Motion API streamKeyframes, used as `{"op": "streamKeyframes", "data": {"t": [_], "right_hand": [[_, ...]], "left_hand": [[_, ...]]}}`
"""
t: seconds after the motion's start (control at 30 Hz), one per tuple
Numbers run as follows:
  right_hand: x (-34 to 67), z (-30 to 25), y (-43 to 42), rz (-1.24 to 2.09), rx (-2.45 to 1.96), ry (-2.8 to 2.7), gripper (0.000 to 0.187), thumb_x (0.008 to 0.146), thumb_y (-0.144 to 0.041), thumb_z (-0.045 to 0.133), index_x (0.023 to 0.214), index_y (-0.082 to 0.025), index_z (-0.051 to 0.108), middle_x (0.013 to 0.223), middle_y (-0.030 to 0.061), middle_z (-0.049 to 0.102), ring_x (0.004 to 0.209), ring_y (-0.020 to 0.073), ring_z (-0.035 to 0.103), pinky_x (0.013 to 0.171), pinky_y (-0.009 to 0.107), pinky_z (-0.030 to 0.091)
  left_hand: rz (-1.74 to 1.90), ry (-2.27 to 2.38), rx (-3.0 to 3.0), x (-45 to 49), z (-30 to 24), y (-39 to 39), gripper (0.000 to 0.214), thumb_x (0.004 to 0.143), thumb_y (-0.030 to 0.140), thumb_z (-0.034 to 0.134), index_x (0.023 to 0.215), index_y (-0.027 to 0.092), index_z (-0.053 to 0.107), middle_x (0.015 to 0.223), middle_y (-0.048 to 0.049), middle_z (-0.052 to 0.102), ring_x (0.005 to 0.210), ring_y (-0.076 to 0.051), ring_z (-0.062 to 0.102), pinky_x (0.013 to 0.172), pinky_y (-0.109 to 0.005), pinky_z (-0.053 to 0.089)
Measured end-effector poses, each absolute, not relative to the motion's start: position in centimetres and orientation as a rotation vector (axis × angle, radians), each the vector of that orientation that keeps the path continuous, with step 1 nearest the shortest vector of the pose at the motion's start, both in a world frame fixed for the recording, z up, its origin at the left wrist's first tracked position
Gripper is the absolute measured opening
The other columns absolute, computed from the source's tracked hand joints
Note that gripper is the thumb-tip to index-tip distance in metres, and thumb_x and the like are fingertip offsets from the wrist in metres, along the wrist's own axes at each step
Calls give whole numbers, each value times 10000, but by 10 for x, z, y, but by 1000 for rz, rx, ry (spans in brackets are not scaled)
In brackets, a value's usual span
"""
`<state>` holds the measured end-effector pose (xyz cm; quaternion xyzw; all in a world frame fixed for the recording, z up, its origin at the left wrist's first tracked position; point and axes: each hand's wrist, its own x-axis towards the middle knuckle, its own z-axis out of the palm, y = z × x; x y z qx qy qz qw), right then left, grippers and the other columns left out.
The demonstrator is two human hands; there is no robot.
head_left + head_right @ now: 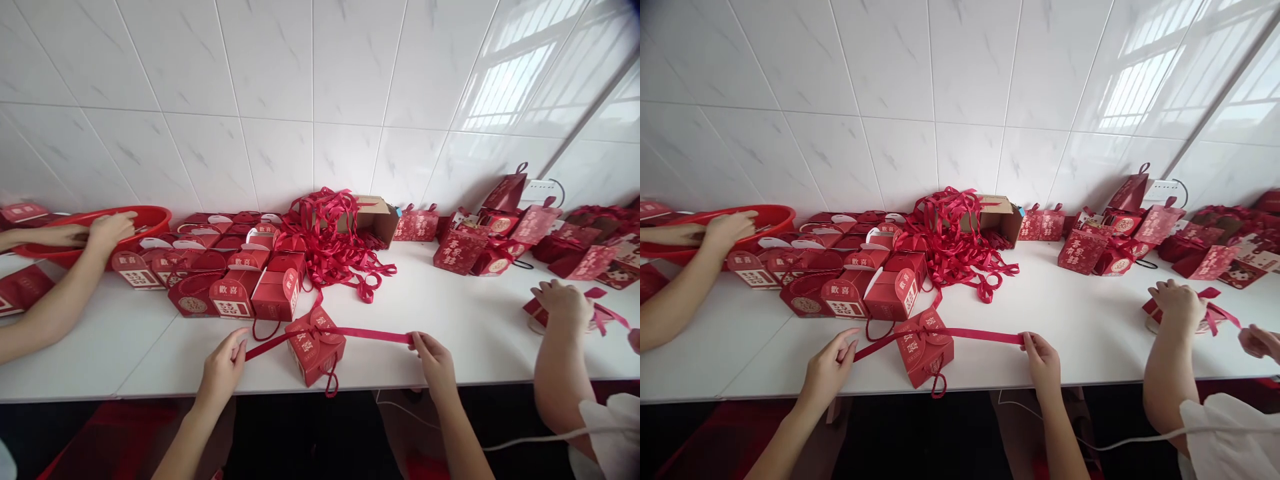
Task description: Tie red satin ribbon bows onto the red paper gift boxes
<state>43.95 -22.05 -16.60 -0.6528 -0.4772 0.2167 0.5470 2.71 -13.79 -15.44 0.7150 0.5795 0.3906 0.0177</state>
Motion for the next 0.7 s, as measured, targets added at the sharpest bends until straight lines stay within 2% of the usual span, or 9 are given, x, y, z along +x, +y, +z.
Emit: {"op": "streamKeyframes", "data": {"t": [0.1, 0.17, 0.27, 0.33, 0.4, 0.47, 0.53, 0.6, 0.7], "right_hand": [[432, -163, -207, 588, -1535, -996, 465, 896, -571, 409, 1003, -190, 654, 821, 115, 676, 775, 277, 669, 663, 401, 552], [424, -159, -196, 603, -1541, -915, 567, 891, -594, 396, 1202, -150, 563, 991, 147, 667, 916, 287, 660, 762, 432, 551], [407, -149, -183, 444, -1564, -914, 730, 799, -586, 563, 1363, -145, 423, 1358, 198, 464, 1266, 328, 449, 1009, 505, 412], [392, -139, -177, 393, -1504, -1136, 669, 797, -535, 595, 1339, -165, 465, 1425, 178, 391, 1343, 311, 347, 1087, 499, 320], [377, -127, -173, 537, -1406, -1420, 521, 860, -498, 529, 1275, -184, 539, 1395, 150, 449, 1322, 284, 387, 1087, 477, 327], [362, -115, -171, 794, -1323, -1620, 458, 906, -486, 461, 1248, -202, 576, 1344, 119, 524, 1270, 266, 457, 1065, 449, 359], [351, -106, -173, 975, -1262, -1717, 459, 930, -493, 411, 1250, -213, 586, 1260, 98, 603, 1171, 254, 545, 998, 409, 425], [346, -101, -177, 1063, -1260, -1763, 465, 942, -505, 376, 1233, -222, 603, 1128, 79, 673, 978, 234, 634, 864, 366, 494], [352, -101, -191, 1030, -1441, -1698, 491, 923, -543, 394, 1196, -203, 619, 1040, 83, 686, 765, 204, 636, 711, 333, 492]], "left_hand": [[1326, 1829, 2210, 44, -146, -138, 225, 838, 341, 505, 964, 207, 635, 774, -57, 600, 761, -224, 587, 768, -345, 473], [1388, 1815, 2217, 61, -135, -141, 231, 839, 358, 527, 977, 208, 634, 955, -106, 631, 949, -272, 585, 905, -419, 436], [1407, 1711, 2216, 87, -122, -150, 251, 834, 368, 564, 1024, 219, 633, 1106, -117, 622, 1082, -294, 558, 991, -470, 391], [1337, 1592, 2117, 102, -118, -156, 325, 827, 385, 583, 1106, 220, 598, 1177, -119, 606, 1140, -295, 547, 1001, -467, 407], [1207, 1468, 1936, 112, -117, -159, 389, 827, 405, 587, 1170, 224, 551, 1191, -111, 619, 1143, -277, 571, 977, -432, 455], [1094, 1342, 1774, 118, -117, -158, 393, 830, 414, 587, 1175, 231, 542, 1193, -101, 638, 1132, -260, 597, 960, -404, 484], [1033, 1230, 1715, 122, -118, -154, 364, 833, 407, 588, 1151, 234, 559, 1206, -95, 645, 1144, -250, 599, 962, -387, 490], [1019, 1177, 1740, 123, -116, -148, 347, 826, 398, 602, 1133, 239, 573, 1200, -85, 653, 1145, -241, 600, 958, -371, 490], [1174, 1325, 1825, 122, -111, -145, 326, 784, 409, 645, 1050, 226, 603, 1121, -85, 666, 1093, -252, 606, 956, -379, 465]]}}
